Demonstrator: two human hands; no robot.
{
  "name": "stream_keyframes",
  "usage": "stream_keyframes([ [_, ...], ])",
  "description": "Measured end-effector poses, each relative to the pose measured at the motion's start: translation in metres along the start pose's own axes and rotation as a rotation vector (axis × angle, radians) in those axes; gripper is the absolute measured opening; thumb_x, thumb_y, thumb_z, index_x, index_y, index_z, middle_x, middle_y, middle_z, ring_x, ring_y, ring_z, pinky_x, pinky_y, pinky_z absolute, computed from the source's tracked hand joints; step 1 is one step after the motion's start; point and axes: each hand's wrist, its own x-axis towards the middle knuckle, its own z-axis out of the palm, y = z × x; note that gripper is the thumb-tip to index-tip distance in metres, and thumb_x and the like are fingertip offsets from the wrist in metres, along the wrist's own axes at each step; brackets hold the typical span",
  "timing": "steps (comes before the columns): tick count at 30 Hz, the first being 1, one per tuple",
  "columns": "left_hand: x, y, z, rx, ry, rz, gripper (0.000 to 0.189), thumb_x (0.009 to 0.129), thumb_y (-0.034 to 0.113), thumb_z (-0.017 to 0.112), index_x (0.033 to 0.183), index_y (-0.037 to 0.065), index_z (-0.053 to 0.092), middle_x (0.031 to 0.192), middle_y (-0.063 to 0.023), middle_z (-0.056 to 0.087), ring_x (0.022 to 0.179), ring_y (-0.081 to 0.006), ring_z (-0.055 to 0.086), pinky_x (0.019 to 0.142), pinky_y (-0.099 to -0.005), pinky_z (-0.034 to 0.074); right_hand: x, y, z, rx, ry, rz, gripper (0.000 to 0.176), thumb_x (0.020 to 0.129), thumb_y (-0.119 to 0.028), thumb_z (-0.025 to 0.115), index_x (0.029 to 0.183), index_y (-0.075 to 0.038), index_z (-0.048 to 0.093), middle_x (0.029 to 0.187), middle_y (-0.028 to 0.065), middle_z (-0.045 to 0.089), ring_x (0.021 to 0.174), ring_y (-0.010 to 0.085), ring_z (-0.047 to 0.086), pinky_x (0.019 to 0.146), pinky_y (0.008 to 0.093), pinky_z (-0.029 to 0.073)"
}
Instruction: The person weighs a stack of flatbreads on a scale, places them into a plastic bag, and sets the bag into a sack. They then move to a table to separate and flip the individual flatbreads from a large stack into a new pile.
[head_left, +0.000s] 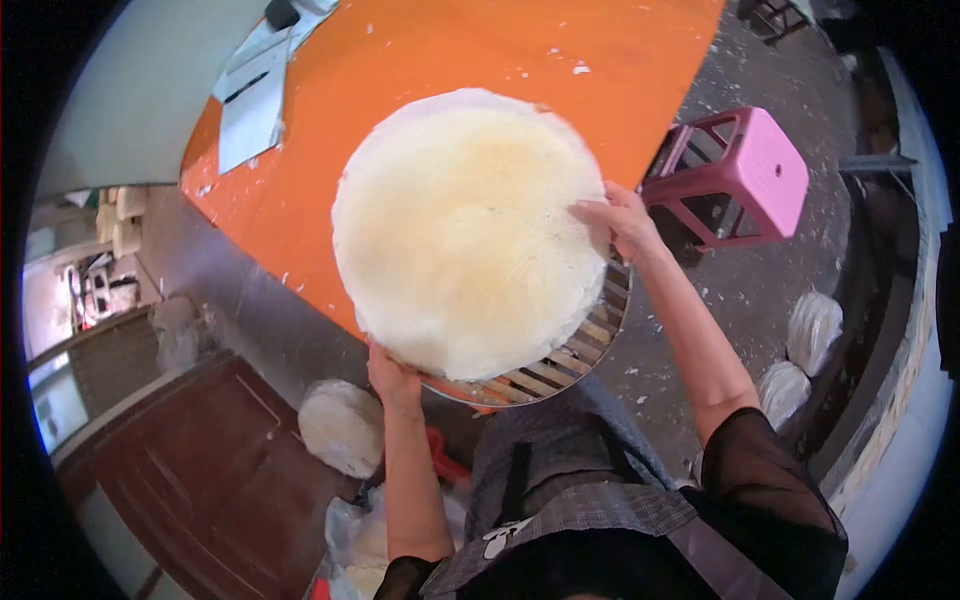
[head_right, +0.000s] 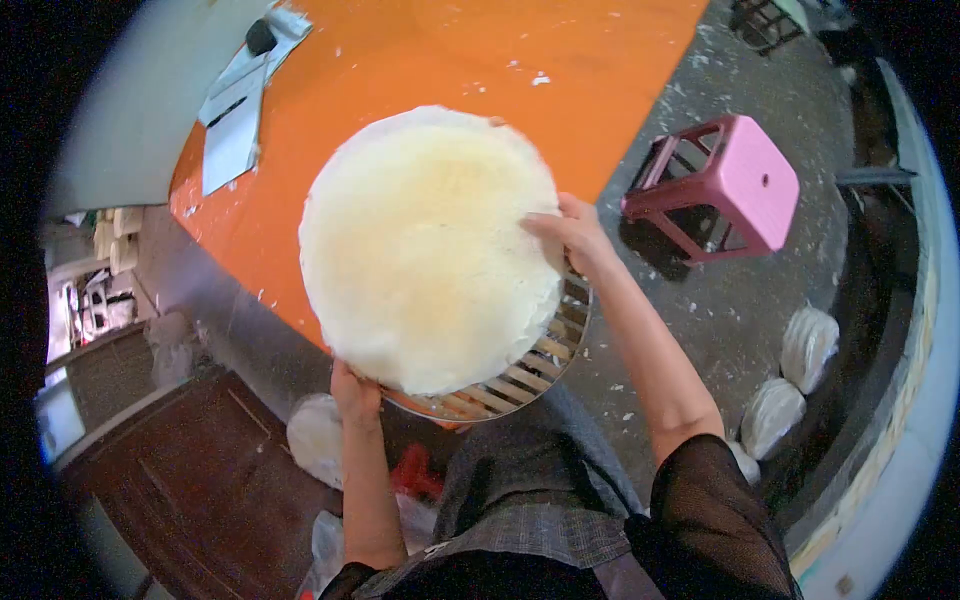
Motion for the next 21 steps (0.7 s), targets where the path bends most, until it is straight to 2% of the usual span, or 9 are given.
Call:
stream_keyframes([
  [2,-0.003,0.002,0.003,-0.019,0.115,-0.042,0.035,0.091,0.025,0.037,0.118,0.004,0.042,0.110,-0.0071,0.052,0.101,-0.0216,0.052,0.084,-0.0366,0.043,-0.004,0.002,0.003,-0.130,-0.040,-0.036,0.037,0.071,-0.001,0.059,0.106,0.002,0.051,0.095,0.0067,0.059,0.085,0.0120,0.056,0.075,0.0258,0.045],
  [3,-0.002,0.001,0.000,-0.022,0.141,-0.042,0.034,0.091,0.025,0.037,0.118,0.004,0.042,0.111,-0.0070,0.052,0.101,-0.0213,0.051,0.084,-0.0361,0.043,-0.006,0.003,0.009,-0.287,-0.006,-0.120,0.041,0.068,0.002,0.058,0.108,0.003,0.050,0.095,0.0064,0.059,0.083,0.0123,0.057,0.074,0.0261,0.046],
  [4,-0.002,0.000,-0.001,-0.027,0.162,-0.044,0.034,0.091,0.024,0.037,0.118,0.004,0.042,0.111,-0.0069,0.052,0.101,-0.0210,0.051,0.084,-0.0356,0.043,-0.011,-0.001,0.018,-0.359,0.056,-0.081,0.042,0.067,0.002,0.057,0.109,0.003,0.050,0.095,0.0063,0.059,0.082,0.0127,0.057,0.074,0.0265,0.046],
  [6,-0.003,0.001,0.007,-0.048,0.136,-0.003,0.035,0.092,0.025,0.034,0.119,0.004,0.041,0.113,-0.0068,0.051,0.103,-0.0214,0.050,0.087,-0.0362,0.041,-0.015,0.004,0.016,-0.298,0.028,-0.055,0.036,0.066,0.001,0.057,0.103,0.003,0.053,0.090,0.0081,0.060,0.079,0.0135,0.057,0.069,0.0258,0.046],
  [11,-0.007,0.003,0.015,-0.061,0.062,0.038,0.036,0.092,0.023,0.032,0.121,0.003,0.039,0.119,-0.0081,0.047,0.109,-0.0214,0.046,0.093,-0.0350,0.036,-0.030,0.014,0.014,-0.154,0.053,0.104,0.040,0.067,-0.002,0.063,0.105,0.003,0.051,0.093,0.0097,0.060,0.080,0.0156,0.058,0.070,0.0264,0.046],
  [16,-0.005,0.002,0.015,-0.101,0.058,0.051,0.034,0.092,0.021,0.036,0.115,-0.002,0.043,0.113,-0.0085,0.051,0.102,-0.0178,0.050,0.087,-0.0314,0.040,-0.060,0.030,0.029,-0.019,0.196,0.145,0.039,0.068,0.002,0.064,0.104,0.005,0.051,0.094,0.0112,0.060,0.078,0.0184,0.060,0.069,0.0296,0.048],
  [17,-0.006,0.004,0.018,-0.097,0.067,0.042,0.034,0.092,0.022,0.036,0.115,-0.002,0.043,0.113,-0.0086,0.051,0.102,-0.0178,0.050,0.087,-0.0314,0.040,-0.069,0.031,0.038,-0.131,0.209,0.130,0.038,0.067,0.004,0.064,0.102,0.006,0.051,0.093,0.0112,0.060,0.079,0.0196,0.060,0.068,0.0302,0.049],
  [20,-0.007,0.003,0.015,-0.088,0.035,0.039,0.035,0.092,0.023,0.037,0.115,-0.002,0.043,0.114,-0.0091,0.050,0.103,-0.0178,0.050,0.088,-0.0311,0.039,-0.083,0.047,0.043,-0.015,0.131,0.194,0.042,0.067,0.002,0.065,0.106,0.003,0.050,0.093,0.0095,0.061,0.079,0.0172,0.060,0.067,0.0288,0.049],
  [21,-0.006,0.003,0.014,-0.085,0.015,0.041,0.035,0.092,0.023,0.037,0.116,-0.002,0.042,0.114,-0.0092,0.050,0.103,-0.0178,0.050,0.088,-0.0310,0.039,-0.086,0.052,0.044,0.026,0.106,0.167,0.041,0.067,0.003,0.064,0.105,0.003,0.050,0.091,0.0101,0.061,0.075,0.0180,0.061,0.062,0.0294,0.051],
])
